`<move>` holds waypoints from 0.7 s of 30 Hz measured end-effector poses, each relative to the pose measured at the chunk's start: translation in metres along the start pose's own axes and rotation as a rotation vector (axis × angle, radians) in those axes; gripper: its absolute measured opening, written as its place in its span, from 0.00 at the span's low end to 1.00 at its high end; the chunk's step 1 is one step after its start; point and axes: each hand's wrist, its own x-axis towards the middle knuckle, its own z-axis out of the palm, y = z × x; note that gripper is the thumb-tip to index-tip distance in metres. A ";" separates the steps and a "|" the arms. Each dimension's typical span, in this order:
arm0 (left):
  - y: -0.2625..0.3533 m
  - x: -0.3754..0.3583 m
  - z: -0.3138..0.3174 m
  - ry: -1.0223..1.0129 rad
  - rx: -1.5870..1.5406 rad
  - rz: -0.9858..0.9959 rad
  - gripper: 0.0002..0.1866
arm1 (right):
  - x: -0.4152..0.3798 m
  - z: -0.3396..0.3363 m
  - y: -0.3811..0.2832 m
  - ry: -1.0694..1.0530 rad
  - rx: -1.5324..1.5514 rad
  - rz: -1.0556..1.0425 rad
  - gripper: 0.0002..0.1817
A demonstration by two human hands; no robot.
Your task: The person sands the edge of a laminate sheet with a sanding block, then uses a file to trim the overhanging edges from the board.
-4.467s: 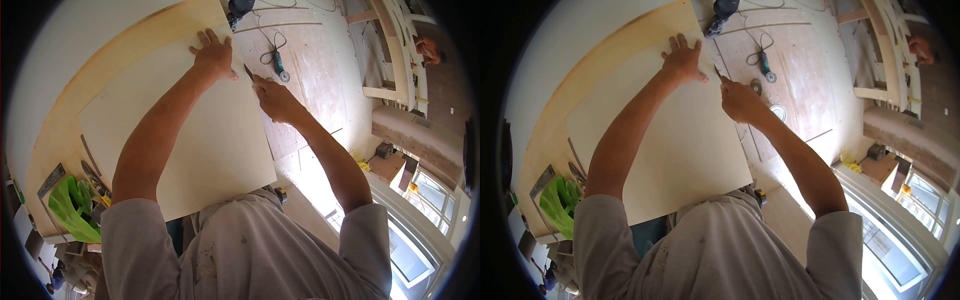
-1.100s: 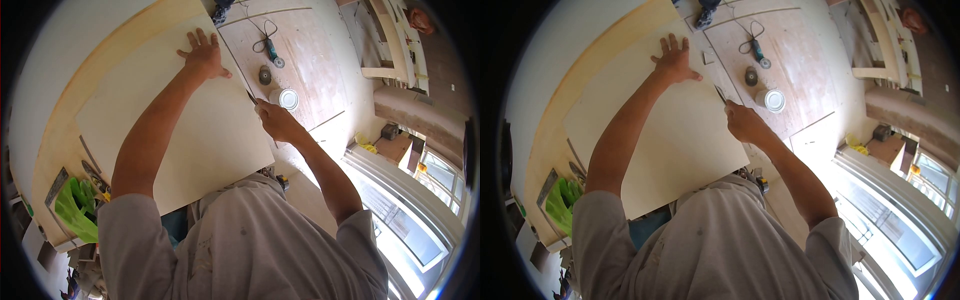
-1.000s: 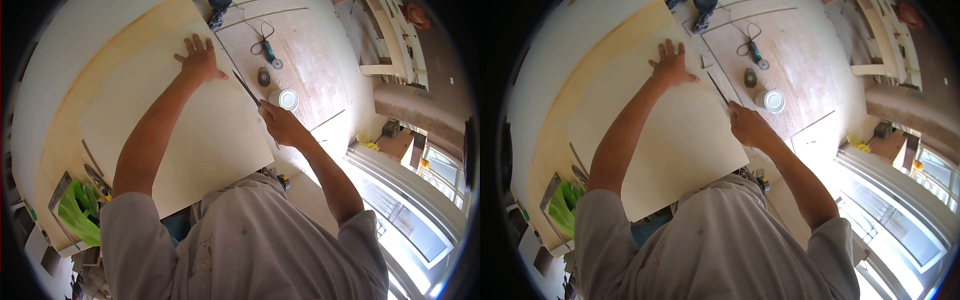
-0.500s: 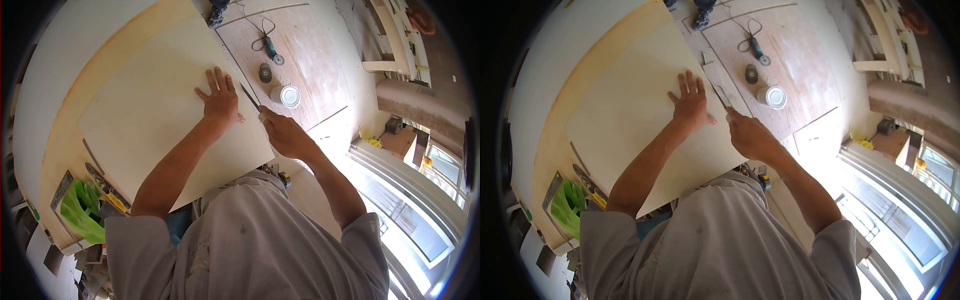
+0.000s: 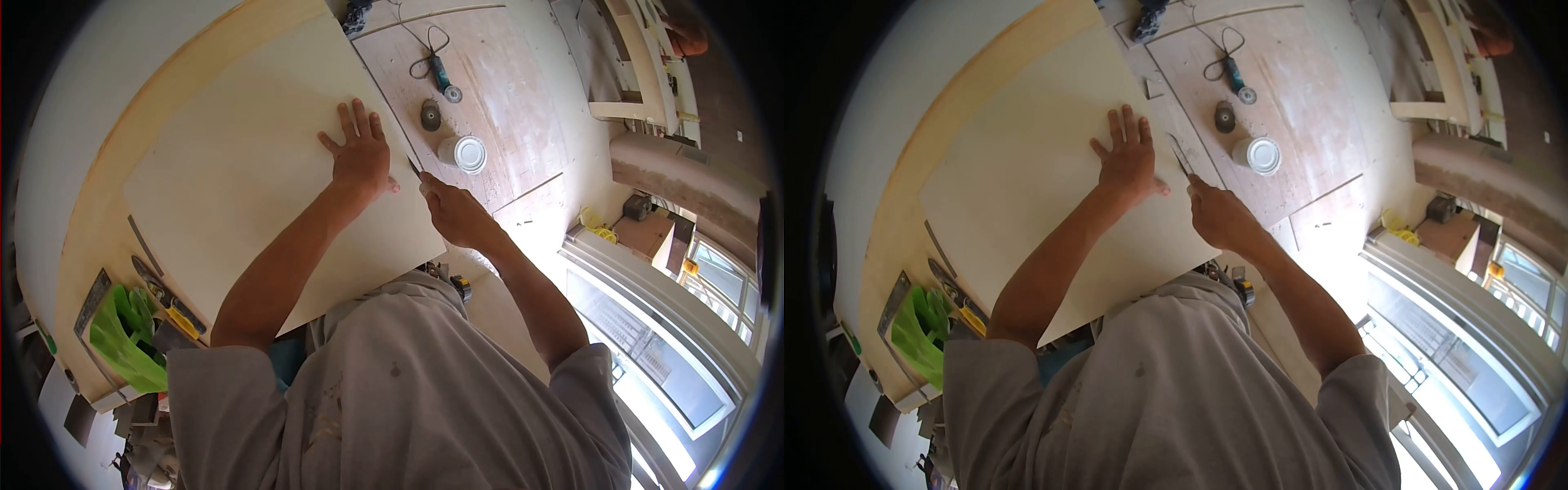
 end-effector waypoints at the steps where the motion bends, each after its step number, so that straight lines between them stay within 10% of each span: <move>1: 0.000 0.000 0.000 0.003 -0.004 0.002 0.69 | 0.002 0.000 0.002 -0.014 -0.012 0.013 0.24; 21: 0.002 -0.002 -0.009 -0.065 0.034 -0.025 0.68 | -0.026 0.012 0.017 -0.056 0.050 0.057 0.24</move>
